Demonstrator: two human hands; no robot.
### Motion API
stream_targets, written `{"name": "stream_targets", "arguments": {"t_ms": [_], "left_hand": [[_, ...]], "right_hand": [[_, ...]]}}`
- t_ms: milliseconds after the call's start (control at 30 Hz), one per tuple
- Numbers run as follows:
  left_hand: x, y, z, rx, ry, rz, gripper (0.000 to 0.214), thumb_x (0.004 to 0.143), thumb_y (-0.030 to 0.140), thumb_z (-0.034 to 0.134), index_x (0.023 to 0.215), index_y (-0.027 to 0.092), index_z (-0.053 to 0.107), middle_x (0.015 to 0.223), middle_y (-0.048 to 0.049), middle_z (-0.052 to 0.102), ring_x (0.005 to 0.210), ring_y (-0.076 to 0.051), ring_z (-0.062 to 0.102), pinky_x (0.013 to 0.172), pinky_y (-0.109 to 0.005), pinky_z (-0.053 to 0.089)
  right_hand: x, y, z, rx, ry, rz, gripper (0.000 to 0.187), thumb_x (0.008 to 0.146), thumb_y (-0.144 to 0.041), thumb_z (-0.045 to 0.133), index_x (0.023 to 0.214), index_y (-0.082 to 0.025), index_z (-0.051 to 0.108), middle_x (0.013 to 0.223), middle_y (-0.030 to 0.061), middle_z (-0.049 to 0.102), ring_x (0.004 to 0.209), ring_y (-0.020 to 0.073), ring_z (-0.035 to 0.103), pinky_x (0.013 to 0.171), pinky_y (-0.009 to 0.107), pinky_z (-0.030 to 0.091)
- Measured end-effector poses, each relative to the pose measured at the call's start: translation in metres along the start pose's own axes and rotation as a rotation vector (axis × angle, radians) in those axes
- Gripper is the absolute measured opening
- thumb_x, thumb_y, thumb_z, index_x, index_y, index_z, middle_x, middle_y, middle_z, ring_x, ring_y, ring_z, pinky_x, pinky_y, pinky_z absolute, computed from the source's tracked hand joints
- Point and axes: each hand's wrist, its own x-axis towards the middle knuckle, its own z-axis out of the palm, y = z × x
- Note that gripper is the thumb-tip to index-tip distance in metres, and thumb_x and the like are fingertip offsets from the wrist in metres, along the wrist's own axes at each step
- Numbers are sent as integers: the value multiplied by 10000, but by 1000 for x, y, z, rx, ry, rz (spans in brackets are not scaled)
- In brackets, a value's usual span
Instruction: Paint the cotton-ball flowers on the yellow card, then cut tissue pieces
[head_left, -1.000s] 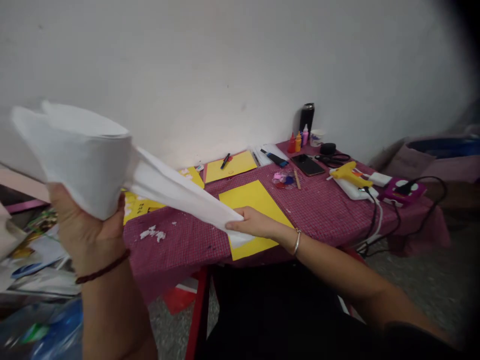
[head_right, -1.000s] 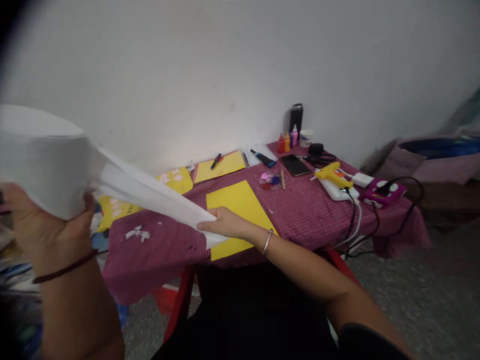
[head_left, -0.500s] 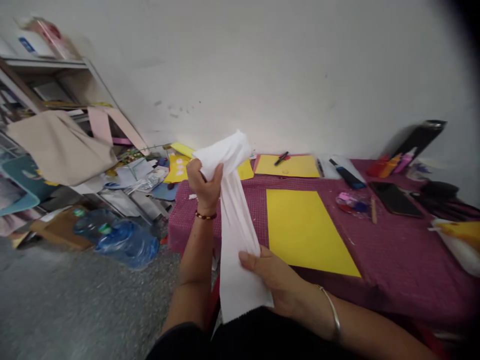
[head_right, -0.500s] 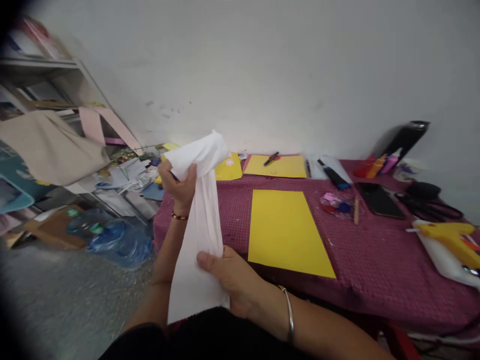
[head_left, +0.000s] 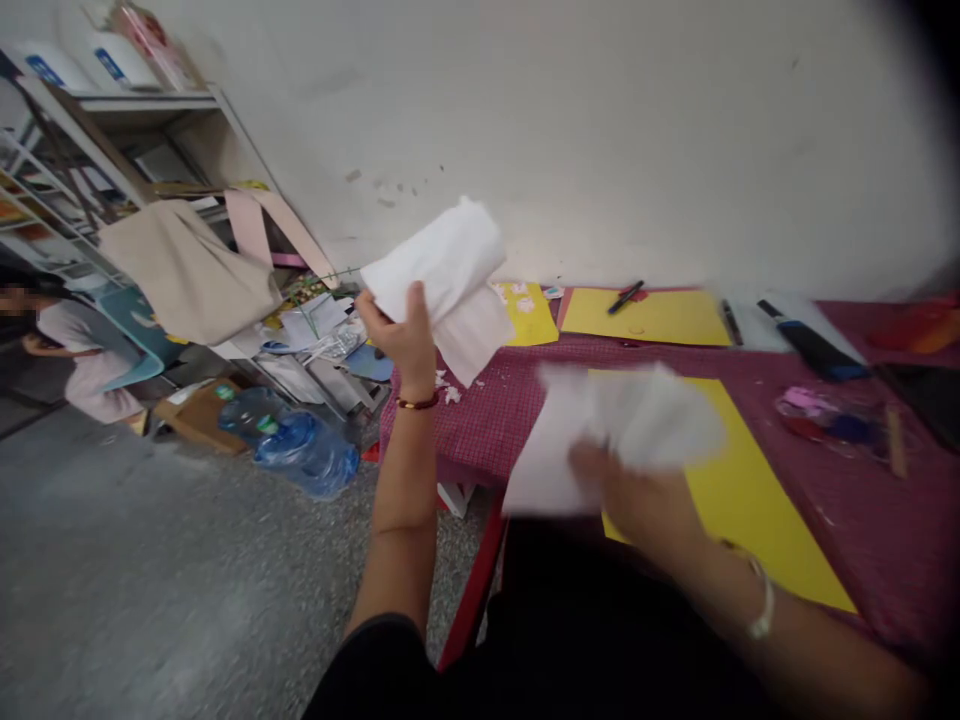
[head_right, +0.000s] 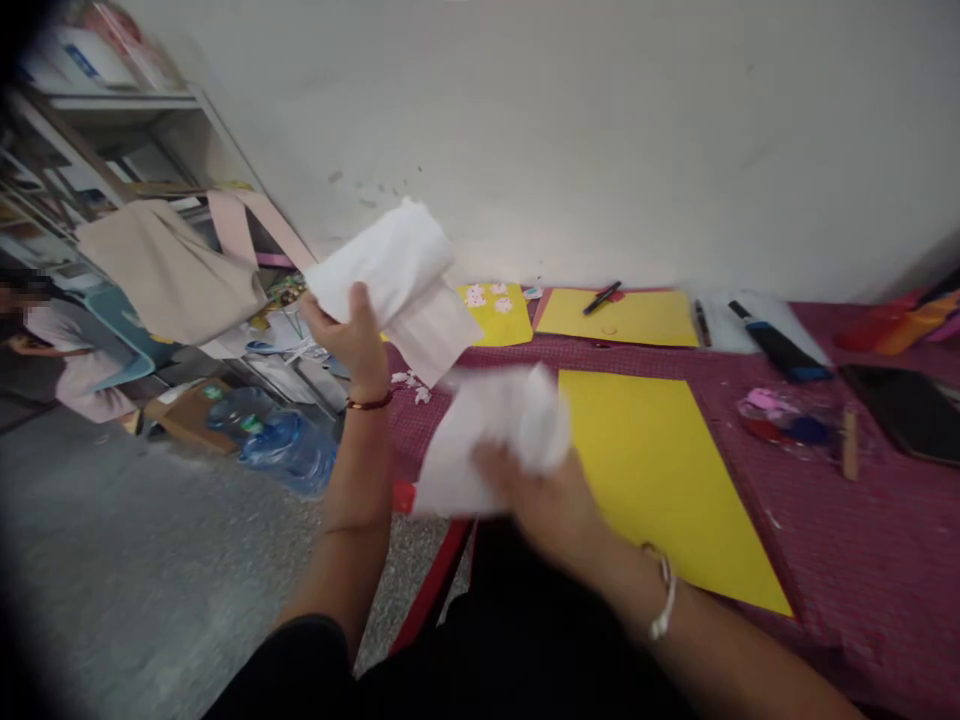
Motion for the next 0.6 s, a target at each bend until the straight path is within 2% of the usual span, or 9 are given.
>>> {"name": "stream_targets", "arguments": {"t_ms": [67, 100, 133, 167, 233, 333, 400, 500, 600], "left_hand": [[16, -9, -21, -30, 63, -85, 385, 948, 475, 391, 1232, 215, 408, 1243, -117, 578, 1159, -181, 591, 983, -383, 496], [24, -14, -32, -52, 68, -114, 440, 962, 519, 306, 1282, 227, 383, 1279, -128, 572, 1161, -175, 599, 965, -369, 511], [33, -18, -42, -77, 63, -131, 500, 959, 568, 245, 1324, 246, 358, 1311, -133, 563, 1177, -175, 596, 954, -366, 522], [40, -22, -50, -113, 60, -134, 546, 943, 618, 226, 1348, 270, 342, 1336, -131, 556, 1201, -180, 586, 954, -376, 526], [52, -26, -63, -192, 62, -111, 589, 909, 680, 262, 1357, 306, 337, 1367, -114, 545, 1253, -190, 551, 981, -410, 514], [58, -23, -69, -241, 55, -82, 561, 933, 643, 253, 1343, 274, 354, 1375, -105, 543, 1300, -188, 508, 1002, -459, 477], [54, -12, -68, -201, 19, -72, 533, 949, 616, 227, 1312, 258, 382, 1370, -95, 551, 1308, -186, 498, 994, -466, 471], [45, 14, -63, -204, -71, 3, 475, 902, 632, 361, 1201, 275, 456, 1348, -55, 577, 1291, -187, 516, 1018, -422, 490], [34, 45, -58, -373, -173, 105, 453, 851, 608, 493, 1129, 251, 511, 1263, -48, 628, 1298, -218, 510, 1028, -433, 491]], "right_hand": [[41, 8, -34, -109, 328, -60, 263, 886, -531, 492, 1093, -425, 614, 1052, 33, 674, 1074, 352, 593, 728, 522, 536], [61, 16, -51, -215, 435, -82, 238, 845, -510, 551, 1030, -386, 635, 971, 53, 682, 995, 370, 623, 719, 538, 526], [80, 25, -66, -344, 470, -84, 212, 793, -469, 618, 966, -350, 646, 886, 70, 678, 908, 377, 644, 714, 554, 519], [95, 35, -79, -469, 411, -63, 200, 745, -410, 666, 923, -321, 648, 825, 84, 664, 840, 377, 652, 724, 573, 513], [113, 53, -97, -698, 404, -104, 253, 678, -322, 701, 924, -320, 645, 766, 89, 647, 799, 394, 652, 726, 622, 501], [113, 66, -106, -824, 470, -216, 490, 666, -247, 687, 1145, -306, 603, 1053, 142, 647, 1069, 449, 590, 926, 680, 426], [103, 61, -104, -880, 481, -291, 609, 692, -243, 678, 1285, -234, 541, 1237, 190, 577, 1233, 452, 491, 1045, 653, 355], [88, 41, -98, -893, 464, -322, 681, 764, -295, 648, 1387, -104, 452, 1365, 246, 486, 1316, 400, 430, 1115, 557, 331], [78, 21, -92, -797, 464, -341, 735, 794, -351, 632, 1440, -111, 378, 1437, 218, 438, 1332, 335, 432, 1114, 508, 358]]}}
